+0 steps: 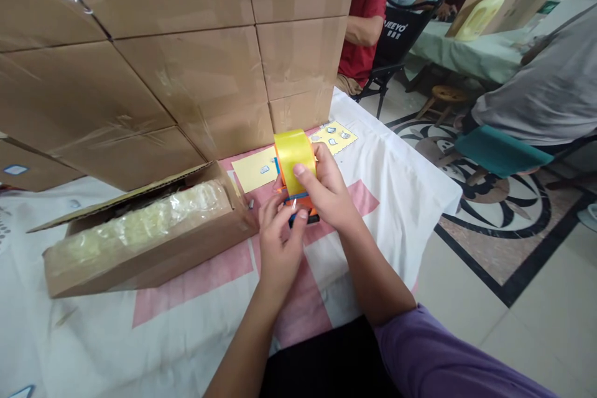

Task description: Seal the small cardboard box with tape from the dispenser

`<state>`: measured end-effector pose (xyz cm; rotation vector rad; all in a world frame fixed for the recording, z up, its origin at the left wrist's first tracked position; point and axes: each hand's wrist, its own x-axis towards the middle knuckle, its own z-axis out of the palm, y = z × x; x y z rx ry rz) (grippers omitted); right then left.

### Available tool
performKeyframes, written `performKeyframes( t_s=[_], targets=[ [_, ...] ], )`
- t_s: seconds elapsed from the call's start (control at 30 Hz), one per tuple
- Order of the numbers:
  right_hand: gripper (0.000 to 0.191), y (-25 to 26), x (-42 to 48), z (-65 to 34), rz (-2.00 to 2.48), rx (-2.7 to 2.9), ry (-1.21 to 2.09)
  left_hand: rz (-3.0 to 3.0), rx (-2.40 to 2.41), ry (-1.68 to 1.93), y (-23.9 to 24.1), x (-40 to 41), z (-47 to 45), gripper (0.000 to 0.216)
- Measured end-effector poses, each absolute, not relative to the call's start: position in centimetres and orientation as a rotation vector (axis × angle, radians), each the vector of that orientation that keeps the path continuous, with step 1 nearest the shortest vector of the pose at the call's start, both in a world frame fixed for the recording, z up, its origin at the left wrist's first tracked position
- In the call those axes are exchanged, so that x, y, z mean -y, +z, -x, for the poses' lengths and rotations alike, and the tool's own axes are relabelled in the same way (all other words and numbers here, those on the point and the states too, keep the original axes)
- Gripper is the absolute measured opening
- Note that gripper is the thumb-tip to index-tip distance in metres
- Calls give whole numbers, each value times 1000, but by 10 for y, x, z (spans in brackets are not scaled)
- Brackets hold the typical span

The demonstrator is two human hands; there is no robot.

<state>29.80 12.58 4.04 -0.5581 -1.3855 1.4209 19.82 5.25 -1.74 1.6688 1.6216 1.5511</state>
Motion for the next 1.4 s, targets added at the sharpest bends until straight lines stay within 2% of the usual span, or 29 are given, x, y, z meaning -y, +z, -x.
performKeyframes(
  t_s=[0.1, 0.37, 0.7, 1.0, 1.4],
  targets=[
    [31, 37, -129, -296, 570, 1402, 1398, -1517, -1595, 1632, -12, -48, -198, 22],
    [37, 28, -143, -290, 581, 1271, 1380, -1360, -1529, 1518, 7, -32, -197, 28],
    [45, 28, -150, -297, 819, 1107, 1333, -1279, -1555, 1493, 1, -27, -218, 31],
    [45, 26, -158, -305, 788, 1037, 1321, -1317, -1575, 1474, -11, -20, -228, 27],
    [56, 44, -156, -329, 820, 1013, 1380, -1378, -1451, 1547, -33, 3, -245, 23]
  ],
)
